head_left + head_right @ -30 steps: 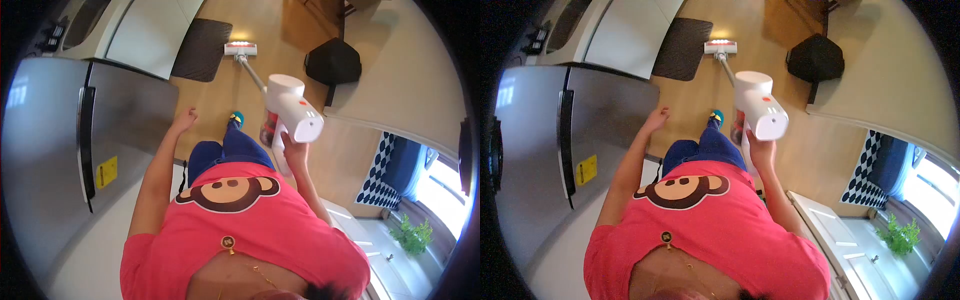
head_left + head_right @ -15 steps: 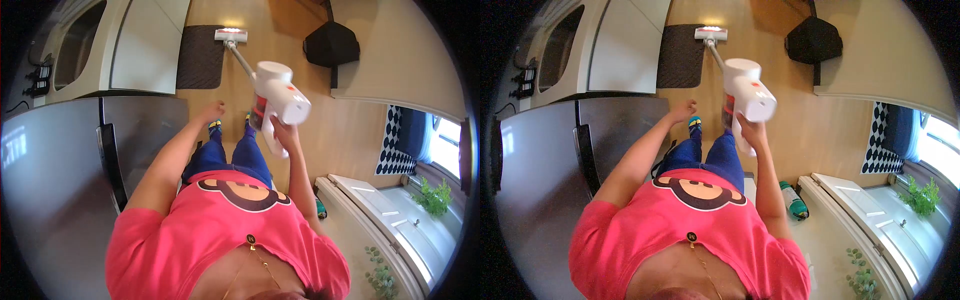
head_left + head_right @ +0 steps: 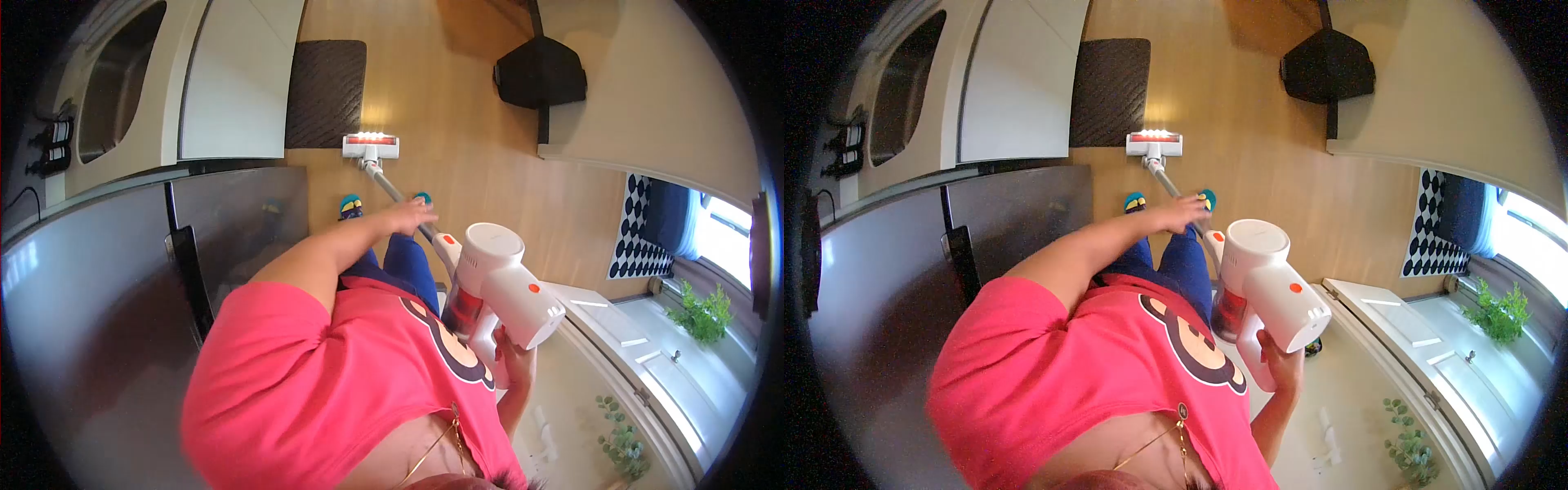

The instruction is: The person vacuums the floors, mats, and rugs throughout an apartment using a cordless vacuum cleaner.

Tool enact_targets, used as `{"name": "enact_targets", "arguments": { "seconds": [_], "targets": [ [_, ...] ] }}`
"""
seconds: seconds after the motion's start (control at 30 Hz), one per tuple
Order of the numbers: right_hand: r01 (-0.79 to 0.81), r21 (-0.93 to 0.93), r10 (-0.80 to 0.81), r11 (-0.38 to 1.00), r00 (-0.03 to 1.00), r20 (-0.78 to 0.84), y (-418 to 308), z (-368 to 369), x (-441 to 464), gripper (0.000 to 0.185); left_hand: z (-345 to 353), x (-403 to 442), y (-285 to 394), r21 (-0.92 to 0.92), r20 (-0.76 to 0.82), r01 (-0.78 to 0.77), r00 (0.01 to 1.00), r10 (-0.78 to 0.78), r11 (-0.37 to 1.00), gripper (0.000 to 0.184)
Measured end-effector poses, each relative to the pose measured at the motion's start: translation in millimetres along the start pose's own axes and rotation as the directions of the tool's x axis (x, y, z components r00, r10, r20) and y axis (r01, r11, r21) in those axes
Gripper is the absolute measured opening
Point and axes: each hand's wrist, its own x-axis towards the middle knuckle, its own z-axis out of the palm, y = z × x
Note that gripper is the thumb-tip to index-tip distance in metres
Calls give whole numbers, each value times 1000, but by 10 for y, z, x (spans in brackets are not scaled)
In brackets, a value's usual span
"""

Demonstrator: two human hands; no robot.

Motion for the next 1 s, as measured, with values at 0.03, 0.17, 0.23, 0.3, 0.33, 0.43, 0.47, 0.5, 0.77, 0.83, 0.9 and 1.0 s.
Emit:
{"name": "enact_targets", "arguments": {
  "seconds": [0.03,0.17,0.23,0.3,0.33,0.43,0.47,0.5,0.77,0.83,0.9,1.0],
  "targets": [
    [8,-67,-8,998,1000,11,38,-68,59,16,106,58,66,-53,55,27,998,-24,998,52],
    [402,-521,-296,753,914,278,448,-436,565,20,572,309,-126,-177,-78,126,987,-142,976,35],
    [695,-593,-523,406,709,473,529,-509,887,27,606,432,-340,-142,-108,142,981,-158,980,27],
    [637,-590,-372,496,770,519,527,-498,1204,32,386,485,-553,-194,-97,159,979,-180,968,31],
    [725,-563,-479,397,687,547,265,-377,1300,27,239,514,-628,-157,-91,165,979,-181,974,29],
    [361,-538,-142,762,903,405,-433,-37,1393,23,-86,528,-898,-66,-99,190,976,-195,980,25],
    [-21,-543,203,839,939,278,-732,84,1383,29,-112,535,-1024,-57,-117,199,972,-205,978,25],
    [-13,-522,185,853,942,279,-881,166,1433,28,-164,557,-1117,-49,-137,208,967,-213,977,25],
    [702,-395,-537,592,710,455,-1093,665,1954,22,-975,619,-1571,-142,-167,384,899,-405,912,27],
    [727,-434,-517,532,685,513,-1042,834,2097,26,-980,555,-1916,-90,-251,331,905,-343,939,26],
    [701,-422,-497,575,709,501,-1324,1103,2040,28,-1175,475,-2110,-116,-204,410,882,-426,905,28],
    [711,-471,-471,523,701,535,-1614,1462,2019,28,-1522,362,-2408,-62,-132,445,884,-449,893,27]
  ]
}}
